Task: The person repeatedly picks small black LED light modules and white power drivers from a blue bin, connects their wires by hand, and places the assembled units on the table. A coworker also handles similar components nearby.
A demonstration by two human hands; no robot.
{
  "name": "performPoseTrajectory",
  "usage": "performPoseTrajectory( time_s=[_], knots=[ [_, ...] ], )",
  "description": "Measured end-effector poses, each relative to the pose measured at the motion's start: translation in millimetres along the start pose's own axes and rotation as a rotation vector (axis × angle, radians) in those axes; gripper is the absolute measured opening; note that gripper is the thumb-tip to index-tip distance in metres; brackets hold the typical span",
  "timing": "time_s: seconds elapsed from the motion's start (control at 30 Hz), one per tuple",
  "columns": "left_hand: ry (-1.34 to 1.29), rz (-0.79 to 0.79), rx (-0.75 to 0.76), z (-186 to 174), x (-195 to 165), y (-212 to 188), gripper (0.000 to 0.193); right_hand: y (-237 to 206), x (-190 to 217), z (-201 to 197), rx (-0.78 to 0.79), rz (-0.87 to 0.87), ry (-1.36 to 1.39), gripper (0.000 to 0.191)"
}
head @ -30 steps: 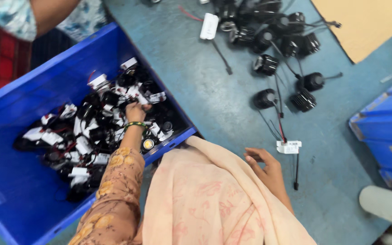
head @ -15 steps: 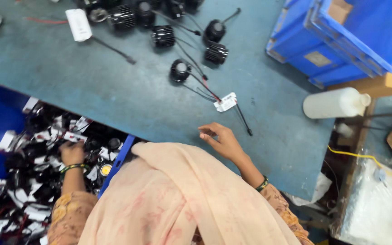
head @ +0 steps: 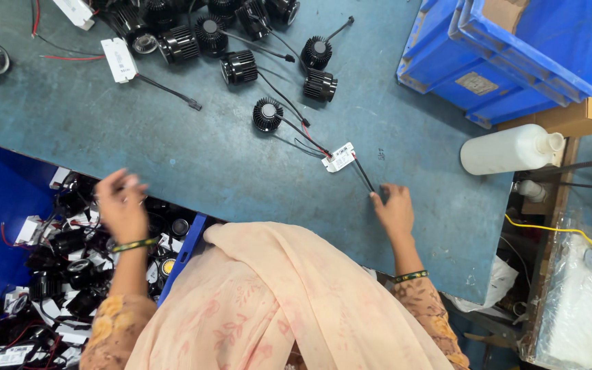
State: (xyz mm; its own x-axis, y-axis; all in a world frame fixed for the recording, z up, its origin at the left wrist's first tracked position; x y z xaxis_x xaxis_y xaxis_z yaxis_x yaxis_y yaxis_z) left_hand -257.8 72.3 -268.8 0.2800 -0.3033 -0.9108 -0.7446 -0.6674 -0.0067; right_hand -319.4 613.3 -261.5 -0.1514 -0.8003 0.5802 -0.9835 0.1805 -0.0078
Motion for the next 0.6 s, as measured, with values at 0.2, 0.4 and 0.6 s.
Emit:
performPoseTrajectory(
  time_s=[0.2,0.4,0.6],
  knots=[
    [0.198,0.582,0.473,100,-120,-31,0.023,-11,-10,6,-0.004,0.076,0.114,0.023],
    [0.525,1.159,0.586,214,-167,-48,0.030,-22,-19,-17,-0.142,0.092,0.500,0.018],
    [0.880,1.301,0.527,281,-145,-47,0.032,-46,-4,-37,-0.237,0.165,0.880,0.020]
  ],
)
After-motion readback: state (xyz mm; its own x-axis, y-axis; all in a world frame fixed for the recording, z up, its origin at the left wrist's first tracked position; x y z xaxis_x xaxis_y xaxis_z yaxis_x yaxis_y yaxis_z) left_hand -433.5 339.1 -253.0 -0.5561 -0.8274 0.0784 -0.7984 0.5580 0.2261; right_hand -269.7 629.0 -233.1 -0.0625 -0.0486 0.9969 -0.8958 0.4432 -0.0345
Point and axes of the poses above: each hand's wrist, its own y-axis towards the middle knuckle, its own z-axis out of the palm, x = y × z, the point moved 1 cm from there along y, towards the middle knuckle, and after that the axes turned 15 degrees about y, right-handed, at the moved point
